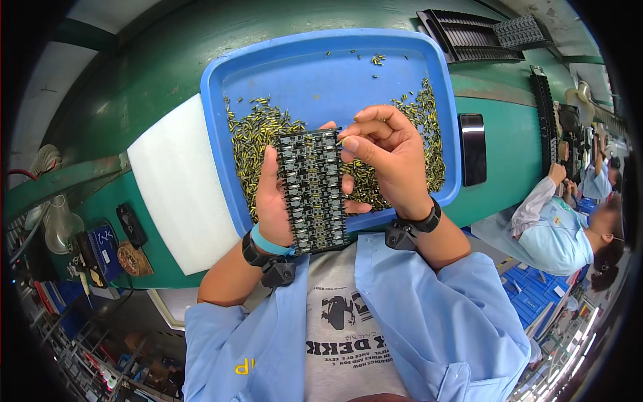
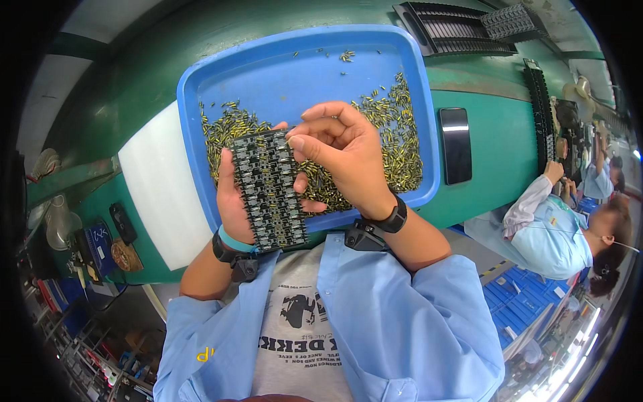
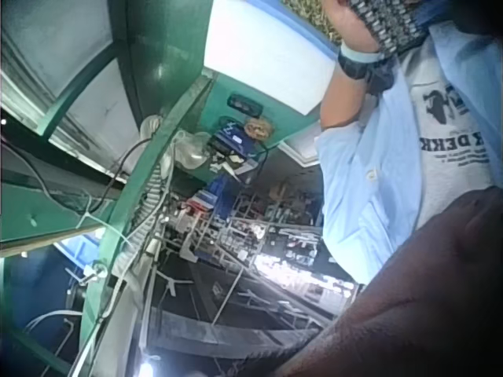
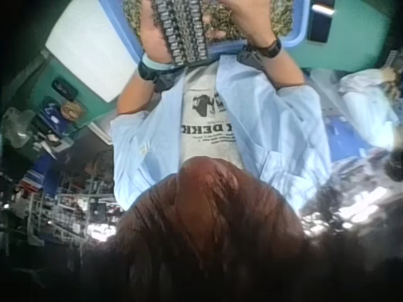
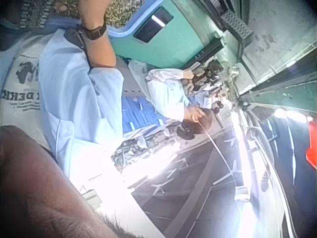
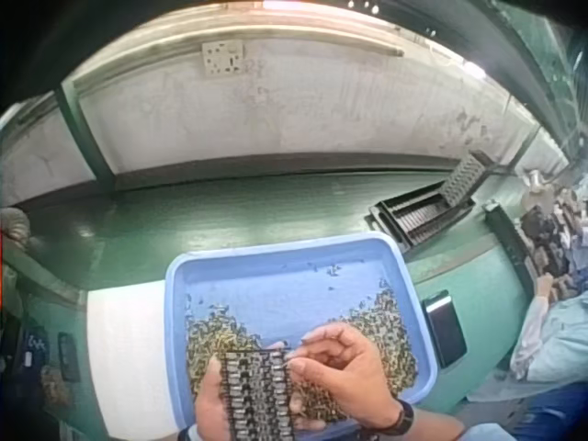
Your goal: The person holds a circuit board and inserts small electronic components into it by hand, picking them one by one from a plastic tray.
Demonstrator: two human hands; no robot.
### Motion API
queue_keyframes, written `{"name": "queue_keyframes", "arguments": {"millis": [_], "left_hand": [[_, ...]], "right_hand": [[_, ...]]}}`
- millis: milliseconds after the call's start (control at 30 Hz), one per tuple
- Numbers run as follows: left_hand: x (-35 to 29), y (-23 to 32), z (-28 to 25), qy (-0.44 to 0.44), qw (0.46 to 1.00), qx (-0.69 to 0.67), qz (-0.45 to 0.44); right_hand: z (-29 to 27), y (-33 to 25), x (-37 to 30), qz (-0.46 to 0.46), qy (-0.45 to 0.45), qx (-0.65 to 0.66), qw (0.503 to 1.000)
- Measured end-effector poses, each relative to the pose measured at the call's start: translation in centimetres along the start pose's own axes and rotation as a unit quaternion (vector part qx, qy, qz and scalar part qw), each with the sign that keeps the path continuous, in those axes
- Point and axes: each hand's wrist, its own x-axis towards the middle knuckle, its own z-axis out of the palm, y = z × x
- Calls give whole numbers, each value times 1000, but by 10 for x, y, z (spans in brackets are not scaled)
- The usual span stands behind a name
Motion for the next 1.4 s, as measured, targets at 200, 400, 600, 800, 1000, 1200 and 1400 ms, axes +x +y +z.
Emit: {"name": "queue_keyframes", "arguments": {"millis": [200,400,600,800,1000,1200,1400], "left_hand": [[1,0,-5,-50,999,9,-4],[-2,1,-5,-2,999,36,11],[-5,0,-10,-25,1000,3,8],[-6,2,-4,14,999,49,8],[-5,2,-1,47,992,116,9],[-6,1,4,53,988,143,13],[-4,0,6,72,990,121,9]], "right_hand": [[16,-8,-11,-28,7,-86,996],[11,16,-6,-243,-53,-243,938],[16,16,-6,-267,-51,-289,918],[15,14,-6,-308,-48,-339,887],[19,-4,-8,-374,-41,-488,788],[25,-18,-7,-430,-72,-525,731],[18,-14,0,-472,-110,-529,697]]}}
